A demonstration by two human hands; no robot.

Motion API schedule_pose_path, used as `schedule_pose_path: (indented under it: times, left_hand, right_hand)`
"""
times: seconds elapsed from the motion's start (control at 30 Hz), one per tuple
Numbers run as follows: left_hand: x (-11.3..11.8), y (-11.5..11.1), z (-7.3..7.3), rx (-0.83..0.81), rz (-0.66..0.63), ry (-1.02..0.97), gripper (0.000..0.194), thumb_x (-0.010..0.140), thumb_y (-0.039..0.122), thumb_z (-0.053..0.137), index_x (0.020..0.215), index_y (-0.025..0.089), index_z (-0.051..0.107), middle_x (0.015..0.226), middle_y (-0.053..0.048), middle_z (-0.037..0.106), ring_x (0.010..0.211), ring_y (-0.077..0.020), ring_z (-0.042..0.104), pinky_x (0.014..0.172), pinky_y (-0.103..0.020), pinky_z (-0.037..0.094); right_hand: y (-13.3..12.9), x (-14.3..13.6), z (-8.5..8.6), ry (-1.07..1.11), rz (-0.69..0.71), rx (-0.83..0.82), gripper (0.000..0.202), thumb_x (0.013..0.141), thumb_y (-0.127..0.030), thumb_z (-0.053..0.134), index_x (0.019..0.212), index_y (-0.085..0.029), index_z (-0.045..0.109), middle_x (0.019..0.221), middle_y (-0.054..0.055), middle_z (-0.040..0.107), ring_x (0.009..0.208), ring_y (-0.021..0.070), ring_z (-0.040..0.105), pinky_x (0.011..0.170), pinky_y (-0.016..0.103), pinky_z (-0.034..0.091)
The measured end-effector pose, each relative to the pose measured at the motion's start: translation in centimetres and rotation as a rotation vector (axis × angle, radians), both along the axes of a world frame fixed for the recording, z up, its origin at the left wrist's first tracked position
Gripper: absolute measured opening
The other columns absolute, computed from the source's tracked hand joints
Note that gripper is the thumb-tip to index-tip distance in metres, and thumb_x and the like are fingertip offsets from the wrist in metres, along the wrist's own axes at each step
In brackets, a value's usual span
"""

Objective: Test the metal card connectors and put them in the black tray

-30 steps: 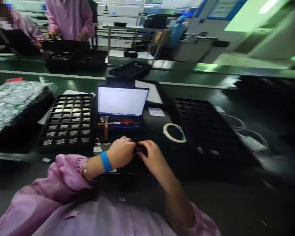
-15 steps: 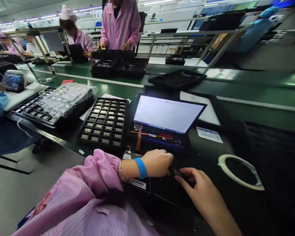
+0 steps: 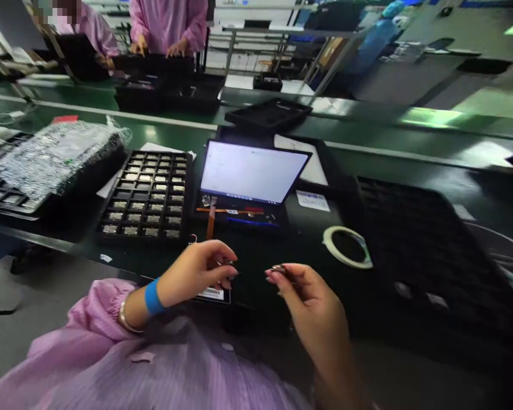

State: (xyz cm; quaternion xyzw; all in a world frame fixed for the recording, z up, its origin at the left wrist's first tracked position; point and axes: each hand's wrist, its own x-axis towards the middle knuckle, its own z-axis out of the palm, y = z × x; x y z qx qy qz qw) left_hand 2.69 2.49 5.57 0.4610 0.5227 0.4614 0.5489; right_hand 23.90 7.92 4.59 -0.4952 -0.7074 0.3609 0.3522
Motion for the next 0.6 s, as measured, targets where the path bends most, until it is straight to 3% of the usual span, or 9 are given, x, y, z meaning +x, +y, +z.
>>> schedule_pose_path:
  times: [0.07, 0.13, 0.33, 0.6]
  left_hand:
    - [-0.3, -1.6, 0.4, -0.04, 0.024, -0.212, 0.023, 0.081, 0.026, 0.073, 0.098, 0.016, 0.061, 0.078, 0.001, 0.066, 0.068, -0.0151, 0.071, 0.059, -0.023, 0.057]
    - [-0.5, -2.9, 0.9, -0.065, 0.02, -0.315, 0.027, 0.08, 0.023, 0.075, 0.103, 0.016, 0.062, 0.08, 0.0, 0.068, 0.075, -0.0155, 0.073, 0.063, -0.022, 0.058]
    - [-0.2, -5.7, 2.2, -0.093, 0.005, -0.385, 0.026, 0.081, 0.014, 0.074, 0.105, 0.02, 0.065, 0.087, -0.001, 0.074, 0.081, -0.0146, 0.074, 0.069, -0.02, 0.06]
    - [-0.1, -6.7, 3.3, -0.088, -0.005, -0.298, 0.023, 0.079, 0.015, 0.074, 0.1, 0.02, 0.066, 0.079, -0.001, 0.075, 0.071, -0.0175, 0.074, 0.063, -0.025, 0.061]
  right_hand:
    - [-1.9, -0.7, 1.5, 0.106, 0.15, -0.103, 0.021, 0.089, -0.039, 0.06, 0.098, -0.021, 0.066, 0.075, 0.003, 0.071, 0.059, 0.0169, 0.065, 0.055, 0.03, 0.054]
    - [-3.4, -1.2, 2.5, 0.149, 0.242, -0.144, 0.025, 0.092, -0.034, 0.058, 0.112, -0.023, 0.067, 0.071, 0.001, 0.068, 0.058, 0.0148, 0.063, 0.051, 0.027, 0.052]
    - [-5.1, -1.5, 3.4, 0.212, 0.358, -0.202, 0.034, 0.096, -0.024, 0.051, 0.128, -0.03, 0.062, 0.074, -0.002, 0.065, 0.065, 0.0128, 0.063, 0.056, 0.025, 0.052]
    - [-6.1, -1.8, 4.0, 0.302, 0.307, -0.225, 0.022, 0.092, -0.018, 0.056, 0.11, -0.029, 0.061, 0.07, -0.004, 0.061, 0.059, 0.0112, 0.062, 0.051, 0.022, 0.049]
